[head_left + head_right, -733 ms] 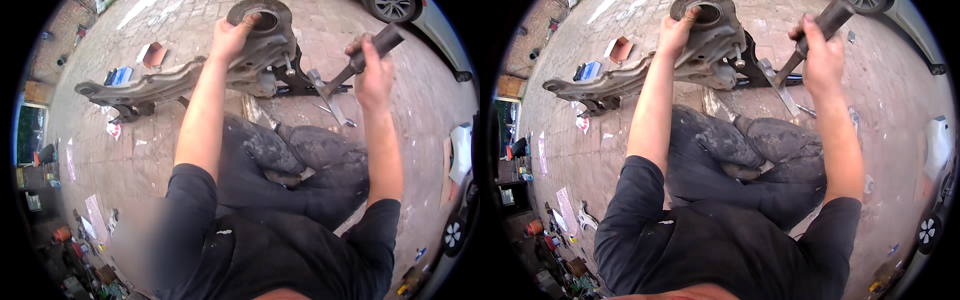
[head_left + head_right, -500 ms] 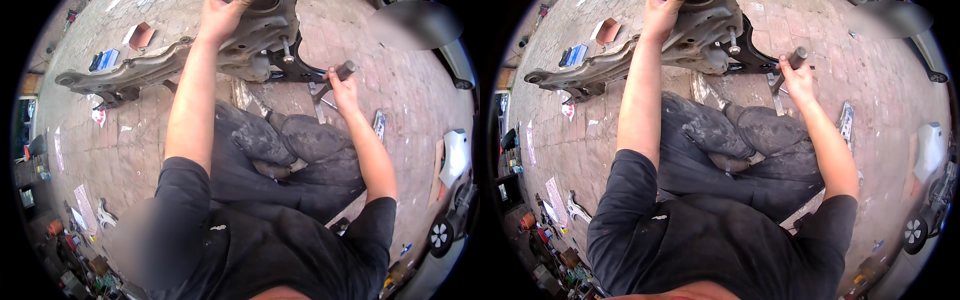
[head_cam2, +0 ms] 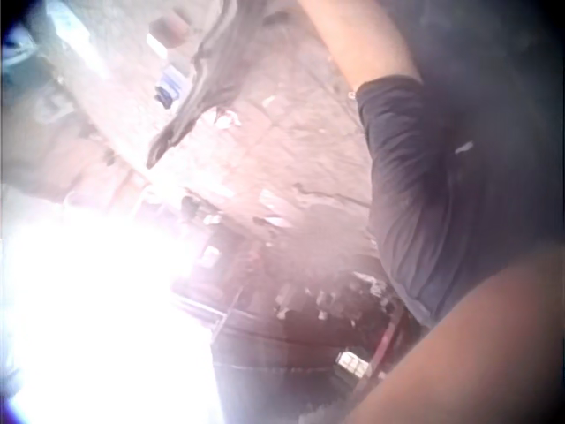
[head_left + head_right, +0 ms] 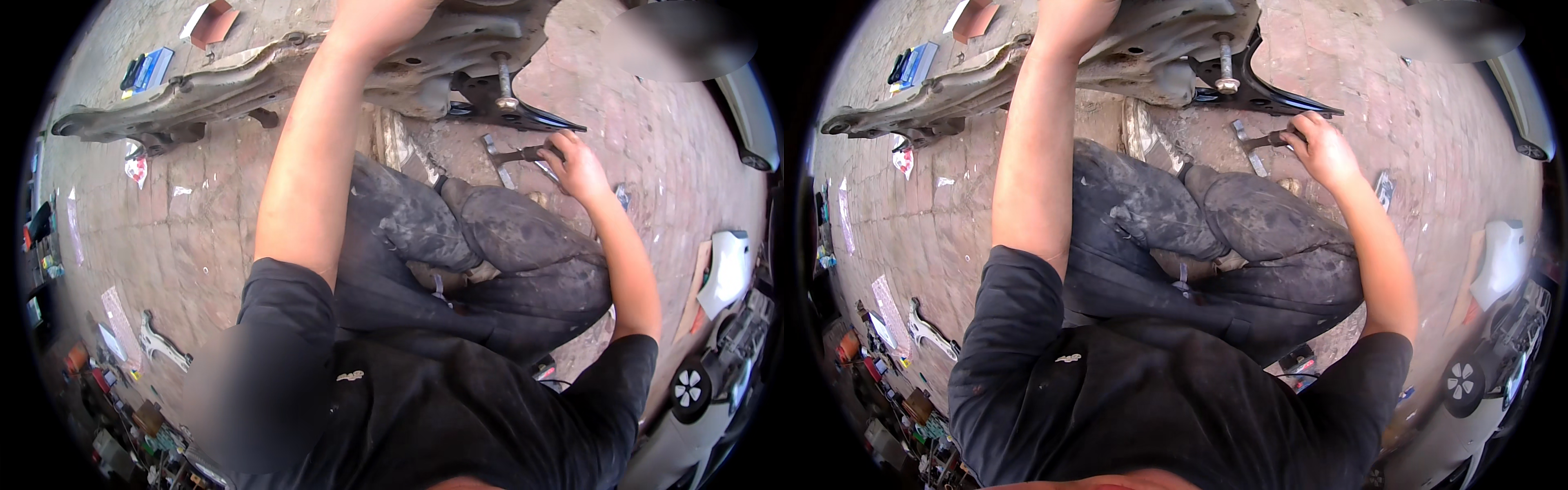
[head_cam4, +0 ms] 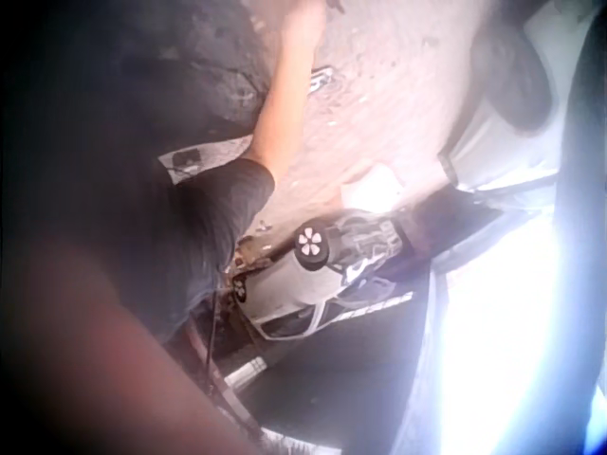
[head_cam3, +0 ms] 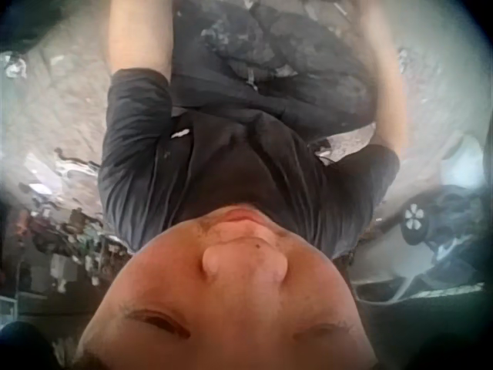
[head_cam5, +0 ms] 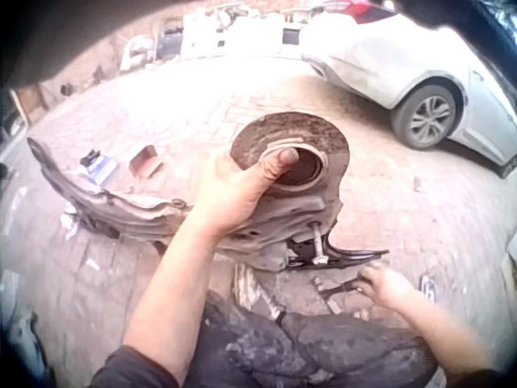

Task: The person sits on the ground and uses a screwdriver and hammer to remove bolts and a metal component from a car subframe. They repeatedly insert the screwdriver into bolt holes and strike it with a hammer to loosen and extract the parts.

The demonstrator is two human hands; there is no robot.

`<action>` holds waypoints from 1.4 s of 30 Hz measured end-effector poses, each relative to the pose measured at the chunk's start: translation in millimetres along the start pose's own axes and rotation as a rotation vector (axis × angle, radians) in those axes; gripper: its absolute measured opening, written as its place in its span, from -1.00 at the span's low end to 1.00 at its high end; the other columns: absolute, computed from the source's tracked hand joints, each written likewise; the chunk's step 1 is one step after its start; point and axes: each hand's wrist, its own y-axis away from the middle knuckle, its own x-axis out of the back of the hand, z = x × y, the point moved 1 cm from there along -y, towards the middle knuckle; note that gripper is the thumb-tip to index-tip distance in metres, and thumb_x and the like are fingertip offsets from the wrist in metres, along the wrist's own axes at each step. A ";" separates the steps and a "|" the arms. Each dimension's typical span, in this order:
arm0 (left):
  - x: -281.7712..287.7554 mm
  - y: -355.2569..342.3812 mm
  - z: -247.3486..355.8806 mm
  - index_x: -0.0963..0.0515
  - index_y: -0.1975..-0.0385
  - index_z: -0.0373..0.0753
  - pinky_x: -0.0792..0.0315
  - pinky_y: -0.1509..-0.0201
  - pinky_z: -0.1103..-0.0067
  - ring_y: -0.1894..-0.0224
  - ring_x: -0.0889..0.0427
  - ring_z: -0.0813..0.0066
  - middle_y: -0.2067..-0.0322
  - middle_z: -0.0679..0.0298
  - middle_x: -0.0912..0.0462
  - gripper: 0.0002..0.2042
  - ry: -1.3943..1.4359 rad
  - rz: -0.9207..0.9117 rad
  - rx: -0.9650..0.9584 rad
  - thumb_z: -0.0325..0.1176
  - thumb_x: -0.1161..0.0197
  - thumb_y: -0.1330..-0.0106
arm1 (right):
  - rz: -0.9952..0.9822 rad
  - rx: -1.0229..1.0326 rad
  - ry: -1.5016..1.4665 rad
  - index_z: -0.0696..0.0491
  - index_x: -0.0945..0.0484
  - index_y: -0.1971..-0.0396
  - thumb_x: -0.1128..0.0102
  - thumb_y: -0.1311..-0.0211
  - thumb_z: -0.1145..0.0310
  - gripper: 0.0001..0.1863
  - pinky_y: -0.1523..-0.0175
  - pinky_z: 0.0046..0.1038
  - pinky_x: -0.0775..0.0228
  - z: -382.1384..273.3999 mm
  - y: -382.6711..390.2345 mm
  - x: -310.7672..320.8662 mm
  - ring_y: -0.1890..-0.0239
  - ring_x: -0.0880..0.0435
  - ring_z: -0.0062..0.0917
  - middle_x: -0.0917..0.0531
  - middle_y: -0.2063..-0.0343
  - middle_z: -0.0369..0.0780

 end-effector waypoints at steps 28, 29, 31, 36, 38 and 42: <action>2.5 -9.8 -19.0 -0.66 0.04 -0.37 -0.53 -0.06 0.50 0.09 -0.66 0.52 0.13 0.25 -0.75 -0.63 0.170 -0.032 0.088 -0.21 -0.42 -0.31 | 0.000 0.247 0.349 0.05 -0.54 0.26 -0.41 -0.01 0.05 -0.57 0.15 -0.20 -0.50 -54.9 63.0 36.0 0.25 -0.64 -0.20 -0.57 0.39 -0.14; 4.3 -9.0 -19.1 -0.66 0.04 -0.37 -0.53 -0.06 0.51 0.09 -0.66 0.53 0.14 0.25 -0.75 -0.63 0.151 -0.028 0.093 -0.21 -0.42 -0.31 | 0.013 0.292 0.324 0.05 -0.55 0.27 -0.40 -0.01 0.00 -0.55 0.17 -0.20 -0.49 -68.7 64.4 42.3 0.27 -0.63 -0.20 -0.55 0.41 -0.15; 5.0 -9.4 -17.9 -0.66 0.04 -0.36 -0.53 -0.05 0.51 0.10 -0.66 0.54 0.14 0.26 -0.75 -0.64 0.124 -0.021 0.085 -0.22 -0.41 -0.32 | 0.179 0.466 0.280 0.03 -0.55 0.36 -0.31 0.02 -0.20 -0.45 0.28 -0.25 -0.45 -80.6 62.7 45.8 0.38 -0.58 -0.28 -0.46 0.49 -0.22; 4.4 -8.2 -17.4 -0.66 0.05 -0.36 -0.53 -0.05 0.52 0.11 -0.66 0.54 0.15 0.28 -0.76 -0.67 0.055 0.000 0.065 -0.24 -0.40 -0.33 | 0.237 0.693 0.375 0.04 -0.54 0.48 -0.28 0.08 -0.30 -0.40 0.44 -0.35 -0.31 -96.0 57.5 52.0 0.51 -0.47 -0.39 -0.37 0.57 -0.27; 4.5 -8.5 -18.3 -0.66 0.06 -0.36 -0.53 -0.05 0.52 0.11 -0.66 0.54 0.16 0.28 -0.76 -0.67 0.059 -0.013 0.039 -0.22 -0.40 -0.33 | 0.208 0.750 0.381 0.04 -0.55 0.49 -0.29 0.09 -0.29 -0.40 0.45 -0.35 -0.31 -98.1 62.5 44.7 0.52 -0.47 -0.40 -0.37 0.57 -0.27; 4.8 -8.7 -16.0 -0.66 0.07 -0.36 -0.52 -0.06 0.52 0.10 -0.66 0.54 0.16 0.27 -0.75 -0.64 0.008 0.000 0.029 -0.18 -0.41 -0.32 | 0.354 0.814 0.467 0.02 -0.54 0.48 -0.29 0.04 -0.32 -0.39 0.39 -0.39 -0.33 -97.5 69.0 44.8 0.51 -0.46 -0.44 -0.40 0.55 -0.27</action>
